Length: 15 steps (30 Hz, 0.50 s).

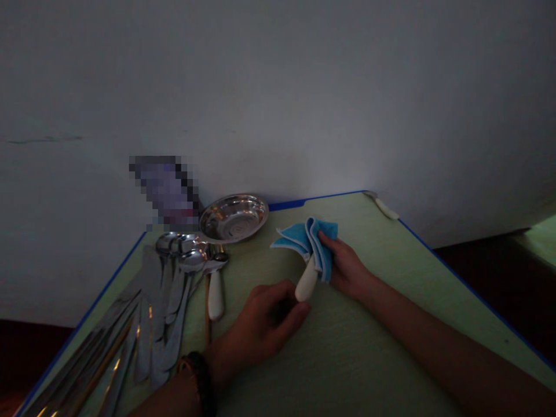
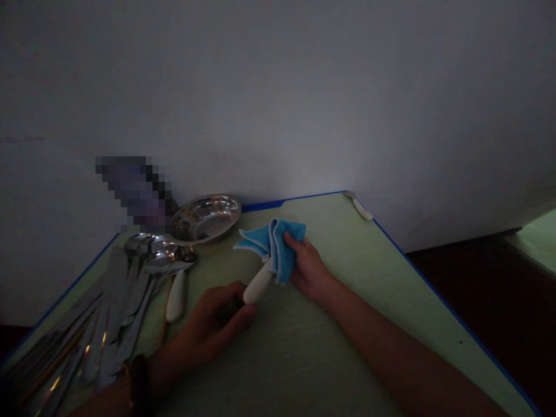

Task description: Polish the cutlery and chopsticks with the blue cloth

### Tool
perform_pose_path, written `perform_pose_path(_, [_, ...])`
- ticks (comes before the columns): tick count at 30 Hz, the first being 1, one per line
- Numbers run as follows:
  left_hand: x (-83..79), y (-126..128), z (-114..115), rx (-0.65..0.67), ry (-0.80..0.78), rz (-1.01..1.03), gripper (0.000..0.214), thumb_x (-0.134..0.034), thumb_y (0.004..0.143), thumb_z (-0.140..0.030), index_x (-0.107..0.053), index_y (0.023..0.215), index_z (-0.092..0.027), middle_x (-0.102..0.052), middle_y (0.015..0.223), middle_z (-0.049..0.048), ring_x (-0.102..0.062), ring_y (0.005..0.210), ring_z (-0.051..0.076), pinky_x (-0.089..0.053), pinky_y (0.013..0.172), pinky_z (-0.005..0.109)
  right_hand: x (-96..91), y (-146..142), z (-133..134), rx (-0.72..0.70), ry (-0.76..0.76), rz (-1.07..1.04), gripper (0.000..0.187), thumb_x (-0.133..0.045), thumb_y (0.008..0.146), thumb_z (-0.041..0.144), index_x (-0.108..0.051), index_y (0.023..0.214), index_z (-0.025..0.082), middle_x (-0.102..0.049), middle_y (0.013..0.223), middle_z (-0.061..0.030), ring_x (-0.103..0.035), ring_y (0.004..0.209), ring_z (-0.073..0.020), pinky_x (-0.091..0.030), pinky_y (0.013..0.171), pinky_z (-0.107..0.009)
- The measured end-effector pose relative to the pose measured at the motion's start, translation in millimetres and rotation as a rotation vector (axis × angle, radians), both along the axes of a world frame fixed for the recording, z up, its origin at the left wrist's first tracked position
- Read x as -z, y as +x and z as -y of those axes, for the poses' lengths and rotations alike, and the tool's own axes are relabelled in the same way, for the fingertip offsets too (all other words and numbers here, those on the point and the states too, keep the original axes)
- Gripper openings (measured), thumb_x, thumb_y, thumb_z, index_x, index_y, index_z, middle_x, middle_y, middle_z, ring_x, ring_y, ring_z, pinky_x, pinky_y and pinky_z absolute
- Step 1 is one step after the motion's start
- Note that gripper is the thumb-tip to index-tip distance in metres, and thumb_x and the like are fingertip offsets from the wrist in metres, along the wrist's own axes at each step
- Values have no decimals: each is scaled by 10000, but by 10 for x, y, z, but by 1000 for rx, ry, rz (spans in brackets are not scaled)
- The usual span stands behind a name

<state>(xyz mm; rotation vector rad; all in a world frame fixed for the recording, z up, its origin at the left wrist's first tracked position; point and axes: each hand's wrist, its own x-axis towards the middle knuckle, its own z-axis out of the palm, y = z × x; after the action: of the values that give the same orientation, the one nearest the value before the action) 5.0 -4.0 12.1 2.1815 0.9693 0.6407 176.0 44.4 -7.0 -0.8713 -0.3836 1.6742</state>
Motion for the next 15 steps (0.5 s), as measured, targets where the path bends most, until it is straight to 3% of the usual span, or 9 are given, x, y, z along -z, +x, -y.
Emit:
perform_pose_path(7, [-16, 5, 10, -32, -4, -2, 257, -465, 835, -332, -462, 635, -170, -397, 521, -62, -389, 459, 76, -283, 442, 198, -12, -1, 3, -2, -2, 8, 73, -579, 773, 220, -602, 791, 153, -654, 631, 10, -595, 522, -114, -508, 588, -262])
perform_pose_path(15, [-131, -50, 14, 60, -60, 52, 313, -319, 897, -283, -508, 674, -171, -506, 594, -29, -507, 557, 107, -372, 566, 228, -2, 3, 3, -17, 13, 3, 76, -573, 777, 222, -608, 786, 155, -652, 633, 7, -596, 545, -112, -511, 611, -256])
